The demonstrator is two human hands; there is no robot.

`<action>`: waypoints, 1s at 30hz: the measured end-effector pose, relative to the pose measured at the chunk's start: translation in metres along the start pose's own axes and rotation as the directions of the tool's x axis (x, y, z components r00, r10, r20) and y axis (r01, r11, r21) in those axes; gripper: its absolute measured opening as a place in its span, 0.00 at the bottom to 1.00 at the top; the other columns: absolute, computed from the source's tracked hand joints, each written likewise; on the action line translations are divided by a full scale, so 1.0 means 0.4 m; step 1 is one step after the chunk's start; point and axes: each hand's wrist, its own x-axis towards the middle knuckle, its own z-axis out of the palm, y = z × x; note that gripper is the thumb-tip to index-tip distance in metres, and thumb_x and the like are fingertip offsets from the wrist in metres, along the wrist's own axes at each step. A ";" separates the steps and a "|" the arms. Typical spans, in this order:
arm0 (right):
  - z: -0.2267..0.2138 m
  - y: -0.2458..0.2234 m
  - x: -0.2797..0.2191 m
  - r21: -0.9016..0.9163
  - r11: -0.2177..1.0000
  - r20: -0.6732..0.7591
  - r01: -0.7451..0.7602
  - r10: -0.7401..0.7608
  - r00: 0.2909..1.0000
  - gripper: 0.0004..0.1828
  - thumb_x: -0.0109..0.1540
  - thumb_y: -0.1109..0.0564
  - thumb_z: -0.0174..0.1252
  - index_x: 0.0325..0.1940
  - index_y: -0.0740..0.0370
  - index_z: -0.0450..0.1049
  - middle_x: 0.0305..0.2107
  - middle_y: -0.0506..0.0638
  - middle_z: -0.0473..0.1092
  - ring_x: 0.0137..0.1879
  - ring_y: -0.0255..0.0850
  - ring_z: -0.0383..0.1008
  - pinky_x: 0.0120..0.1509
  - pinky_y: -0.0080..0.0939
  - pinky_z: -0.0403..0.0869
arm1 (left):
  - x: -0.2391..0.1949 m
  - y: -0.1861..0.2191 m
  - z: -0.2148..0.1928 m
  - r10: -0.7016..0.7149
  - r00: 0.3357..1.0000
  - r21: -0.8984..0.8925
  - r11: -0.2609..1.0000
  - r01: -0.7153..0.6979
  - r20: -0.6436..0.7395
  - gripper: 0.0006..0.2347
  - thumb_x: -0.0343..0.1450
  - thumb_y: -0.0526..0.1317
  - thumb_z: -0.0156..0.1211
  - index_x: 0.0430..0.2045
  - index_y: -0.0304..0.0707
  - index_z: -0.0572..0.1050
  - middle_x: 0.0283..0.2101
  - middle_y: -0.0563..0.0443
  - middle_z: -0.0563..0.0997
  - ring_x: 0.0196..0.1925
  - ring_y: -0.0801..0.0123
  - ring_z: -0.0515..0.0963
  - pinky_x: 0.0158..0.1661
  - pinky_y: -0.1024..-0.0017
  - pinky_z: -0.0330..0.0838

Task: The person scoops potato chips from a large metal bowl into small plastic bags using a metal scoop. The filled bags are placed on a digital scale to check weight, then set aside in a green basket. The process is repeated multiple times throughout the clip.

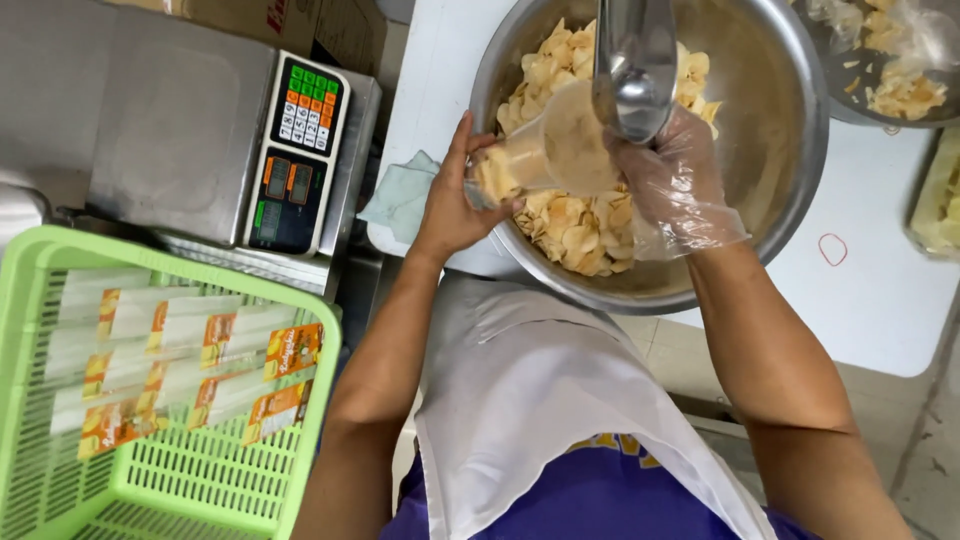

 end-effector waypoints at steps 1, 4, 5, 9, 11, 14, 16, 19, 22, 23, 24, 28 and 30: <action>-0.016 -0.013 0.010 0.062 0.998 -0.022 -0.007 0.009 1.000 0.13 0.65 0.69 0.55 0.31 0.53 0.68 0.25 0.43 0.66 0.28 0.32 0.66 0.28 0.31 0.69 | 0.007 -0.007 0.008 0.001 0.999 -0.015 1.000 -0.002 -0.043 0.51 0.63 0.46 0.81 0.76 0.45 0.44 0.65 0.40 0.72 0.68 0.51 0.72 0.67 0.54 0.65; -0.063 -0.026 0.017 0.222 0.974 -0.054 -0.043 0.056 0.997 0.14 0.60 0.72 0.50 0.34 0.54 0.69 0.31 0.42 0.69 0.31 0.30 0.68 0.29 0.28 0.69 | 0.016 0.021 -0.007 -0.039 0.994 -0.028 0.999 0.036 -0.101 0.50 0.63 0.43 0.81 0.75 0.46 0.46 0.62 0.39 0.74 0.68 0.49 0.73 0.67 0.54 0.66; -0.075 -0.026 0.015 0.315 0.947 -0.076 -0.069 0.098 0.992 0.17 0.57 0.75 0.47 0.36 0.54 0.70 0.35 0.42 0.70 0.33 0.29 0.69 0.29 0.26 0.69 | 0.013 0.036 -0.019 -0.072 0.992 -0.031 0.997 0.069 -0.108 0.49 0.65 0.47 0.80 0.75 0.50 0.44 0.63 0.38 0.72 0.69 0.52 0.72 0.65 0.60 0.70; -0.106 0.017 0.018 0.331 0.930 -0.109 -0.162 0.208 0.972 0.15 0.70 0.61 0.57 0.29 0.52 0.67 0.17 0.40 0.61 0.20 0.30 0.56 0.22 0.33 0.57 | -0.009 0.016 0.006 -0.178 0.974 -0.205 0.968 0.147 -0.141 0.52 0.63 0.38 0.82 0.75 0.50 0.41 0.69 0.37 0.64 0.71 0.56 0.68 0.65 0.66 0.71; -0.122 0.064 0.012 0.222 0.945 -0.124 -0.240 0.271 0.954 0.11 0.67 0.58 0.58 0.32 0.48 0.66 0.21 0.38 0.63 0.24 0.29 0.60 0.27 0.30 0.63 | -0.004 0.042 0.007 -0.171 0.970 -0.198 0.971 0.136 -0.174 0.47 0.66 0.36 0.78 0.75 0.48 0.44 0.65 0.38 0.69 0.65 0.55 0.75 0.63 0.65 0.74; -0.138 0.132 -0.016 0.238 0.943 -0.077 -0.233 0.257 0.963 0.09 0.70 0.62 0.56 0.36 0.50 0.70 0.25 0.38 0.66 0.28 0.26 0.62 0.32 0.28 0.65 | -0.012 0.033 0.002 -0.090 0.966 -0.154 0.987 0.054 -0.242 0.51 0.63 0.38 0.82 0.75 0.48 0.43 0.68 0.39 0.66 0.71 0.57 0.68 0.70 0.65 0.64; -0.136 0.153 -0.029 0.209 0.914 -0.075 -0.348 0.369 0.926 0.05 0.70 0.61 0.55 0.40 0.52 0.71 0.26 0.40 0.66 0.28 0.28 0.63 0.32 0.28 0.67 | -0.017 0.023 0.010 -0.163 0.957 -0.159 0.979 0.127 -0.240 0.49 0.64 0.37 0.80 0.75 0.49 0.44 0.67 0.37 0.66 0.71 0.55 0.68 0.69 0.64 0.66; -0.121 0.207 -0.039 0.262 0.852 -0.108 -0.452 0.492 0.864 0.06 0.68 0.60 0.57 0.38 0.52 0.69 0.23 0.41 0.65 0.26 0.28 0.63 0.29 0.28 0.64 | -0.017 0.040 0.010 -0.205 0.944 -0.140 0.975 0.174 -0.258 0.46 0.66 0.37 0.78 0.74 0.47 0.46 0.69 0.36 0.65 0.72 0.54 0.66 0.69 0.62 0.65; -0.116 0.223 -0.063 0.314 0.823 -0.115 -0.474 0.529 0.841 0.08 0.67 0.59 0.58 0.34 0.51 0.69 0.20 0.41 0.64 0.24 0.28 0.61 0.27 0.28 0.61 | -0.028 0.034 0.022 -0.225 0.938 -0.165 0.969 0.185 -0.265 0.45 0.66 0.37 0.77 0.74 0.47 0.47 0.68 0.37 0.65 0.71 0.54 0.68 0.68 0.63 0.67; -0.113 0.218 -0.059 0.299 0.828 -0.118 -0.475 0.526 0.842 0.06 0.68 0.59 0.58 0.37 0.53 0.71 0.21 0.41 0.64 0.25 0.28 0.62 0.27 0.29 0.63 | -0.015 0.020 0.019 -0.235 0.941 -0.209 0.960 0.186 -0.242 0.45 0.66 0.36 0.77 0.74 0.49 0.47 0.66 0.36 0.67 0.68 0.53 0.72 0.65 0.65 0.72; -0.110 0.233 -0.058 0.300 0.830 -0.117 -0.470 0.521 0.846 0.06 0.68 0.59 0.58 0.37 0.53 0.71 0.21 0.41 0.64 0.25 0.28 0.62 0.27 0.29 0.63 | -0.014 0.030 0.015 -0.230 0.942 -0.206 0.962 0.181 -0.246 0.45 0.66 0.36 0.77 0.74 0.49 0.47 0.66 0.36 0.67 0.68 0.53 0.72 0.65 0.65 0.72; -0.099 0.280 -0.082 0.347 0.798 -0.123 -0.493 0.560 0.819 0.07 0.67 0.60 0.60 0.35 0.52 0.72 0.20 0.42 0.65 0.24 0.28 0.62 0.27 0.29 0.62 | -0.015 0.020 0.018 -0.172 0.936 -0.127 0.982 0.139 -0.306 0.43 0.67 0.37 0.77 0.73 0.47 0.50 0.72 0.37 0.63 0.74 0.53 0.64 0.70 0.61 0.64; -0.090 0.285 -0.083 0.349 0.800 -0.119 -0.488 0.554 0.824 0.09 0.67 0.61 0.60 0.33 0.51 0.72 0.20 0.42 0.65 0.24 0.28 0.62 0.27 0.29 0.62 | -0.004 0.000 0.017 -0.166 0.937 -0.090 0.985 0.145 -0.307 0.43 0.67 0.37 0.76 0.74 0.44 0.49 0.75 0.41 0.59 0.77 0.52 0.60 0.74 0.58 0.58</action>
